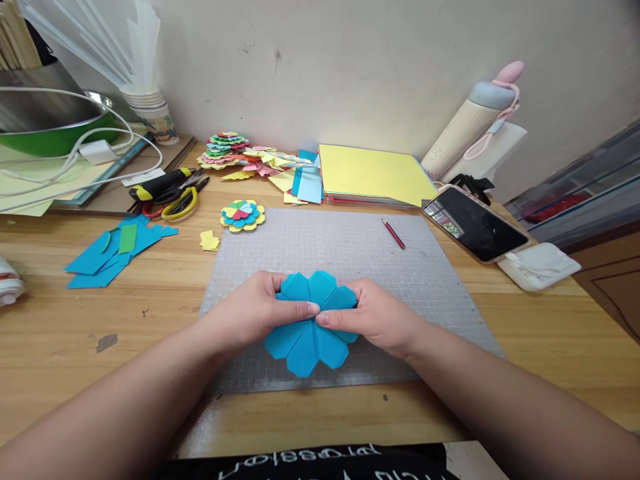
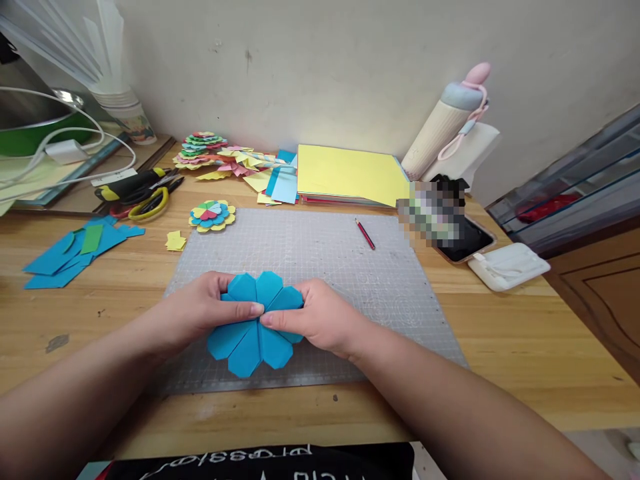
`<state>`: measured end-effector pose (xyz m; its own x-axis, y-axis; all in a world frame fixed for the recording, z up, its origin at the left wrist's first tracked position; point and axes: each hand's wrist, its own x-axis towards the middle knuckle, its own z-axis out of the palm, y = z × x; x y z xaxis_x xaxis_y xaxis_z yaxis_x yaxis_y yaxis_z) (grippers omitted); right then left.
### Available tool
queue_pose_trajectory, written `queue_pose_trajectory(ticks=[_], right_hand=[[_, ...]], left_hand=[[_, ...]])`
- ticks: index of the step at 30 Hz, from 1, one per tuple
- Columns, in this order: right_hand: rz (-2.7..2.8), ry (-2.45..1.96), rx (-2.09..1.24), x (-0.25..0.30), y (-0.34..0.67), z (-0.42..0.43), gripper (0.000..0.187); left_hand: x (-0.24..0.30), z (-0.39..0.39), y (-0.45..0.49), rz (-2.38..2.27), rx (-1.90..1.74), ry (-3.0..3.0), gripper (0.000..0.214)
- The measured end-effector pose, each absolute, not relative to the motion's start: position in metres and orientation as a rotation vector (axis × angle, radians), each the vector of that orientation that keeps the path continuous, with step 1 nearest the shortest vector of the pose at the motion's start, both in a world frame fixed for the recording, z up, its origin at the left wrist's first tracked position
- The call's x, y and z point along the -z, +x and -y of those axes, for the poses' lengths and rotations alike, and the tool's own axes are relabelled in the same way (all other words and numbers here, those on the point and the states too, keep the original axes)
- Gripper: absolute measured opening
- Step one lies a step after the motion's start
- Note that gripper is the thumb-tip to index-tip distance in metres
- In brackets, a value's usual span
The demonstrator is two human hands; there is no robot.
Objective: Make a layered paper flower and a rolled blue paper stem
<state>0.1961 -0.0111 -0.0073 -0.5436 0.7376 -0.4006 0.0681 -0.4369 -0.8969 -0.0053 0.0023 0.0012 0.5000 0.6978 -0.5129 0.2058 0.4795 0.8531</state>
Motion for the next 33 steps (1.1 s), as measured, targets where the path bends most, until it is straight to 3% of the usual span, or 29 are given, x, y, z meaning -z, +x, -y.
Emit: queue_pose_trajectory(ticks=[13, 20, 33], right_hand=[[1.068, -1.143, -1.697, 0.019, 0.190, 0.010, 0.028], [1.053, -1.225, -1.575, 0.018, 0.191, 0.010, 0.029], [1.030, -1.255, -1.566, 0.017, 0.191, 0.012, 0.028]], left_hand=[[-0.009, -0.006, -0.005, -0.936, -0.727, 1.022, 0.039], [0.000, -0.007, -0.006, -1.177, -0.665, 1.152, 0.035], [0.000, -0.009, -0.006, -1.162, -0.623, 1.109, 0.033]])
